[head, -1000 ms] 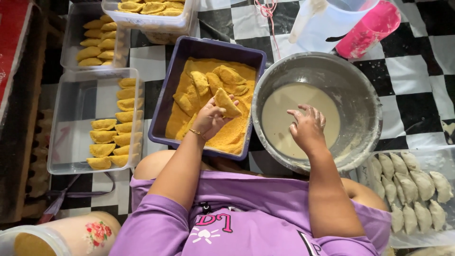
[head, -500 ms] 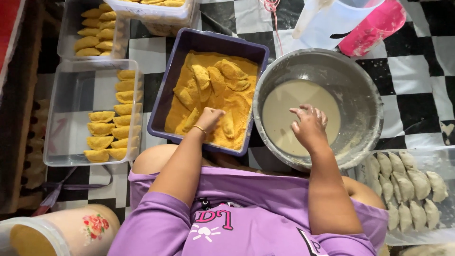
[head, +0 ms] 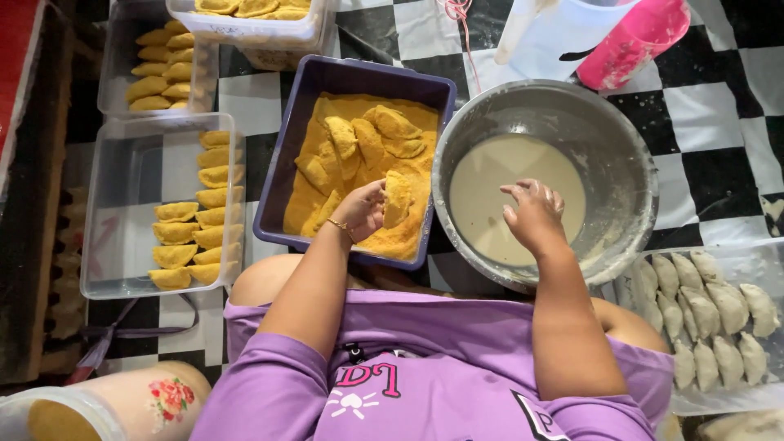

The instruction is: Manually coating dumplings by dipping them in liquid batter and then rolling them in breadcrumbs

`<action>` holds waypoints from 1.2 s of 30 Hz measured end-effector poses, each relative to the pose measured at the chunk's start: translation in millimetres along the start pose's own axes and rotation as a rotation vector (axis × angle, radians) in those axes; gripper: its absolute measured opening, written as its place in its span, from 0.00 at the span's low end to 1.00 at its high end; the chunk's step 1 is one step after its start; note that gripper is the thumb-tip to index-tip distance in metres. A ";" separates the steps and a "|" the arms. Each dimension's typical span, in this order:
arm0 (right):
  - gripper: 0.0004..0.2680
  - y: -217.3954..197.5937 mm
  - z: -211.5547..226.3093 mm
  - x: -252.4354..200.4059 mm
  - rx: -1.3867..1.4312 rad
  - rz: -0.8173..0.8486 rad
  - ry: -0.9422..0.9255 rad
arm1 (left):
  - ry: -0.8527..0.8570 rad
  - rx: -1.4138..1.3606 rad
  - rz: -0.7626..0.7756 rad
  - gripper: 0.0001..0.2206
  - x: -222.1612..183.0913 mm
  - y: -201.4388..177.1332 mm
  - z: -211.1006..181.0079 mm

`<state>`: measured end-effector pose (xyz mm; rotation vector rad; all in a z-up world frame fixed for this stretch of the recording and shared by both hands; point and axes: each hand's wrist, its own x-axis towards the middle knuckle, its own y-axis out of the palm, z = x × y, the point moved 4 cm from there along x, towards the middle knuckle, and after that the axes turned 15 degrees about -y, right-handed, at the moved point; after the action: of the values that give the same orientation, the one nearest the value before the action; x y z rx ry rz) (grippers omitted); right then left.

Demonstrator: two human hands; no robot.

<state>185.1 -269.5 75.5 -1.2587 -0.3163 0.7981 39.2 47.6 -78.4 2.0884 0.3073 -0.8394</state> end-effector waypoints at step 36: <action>0.15 -11.4 -78.9 -2.8 0.089 -0.450 -0.113 | 0.263 1.286 -0.648 0.13 -83.8 -25.3 -75.7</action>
<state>236.1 -329.4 62.3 -1.0083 -0.6231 0.4900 -1.0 129.1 -6.8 3.3962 0.7478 -1.3481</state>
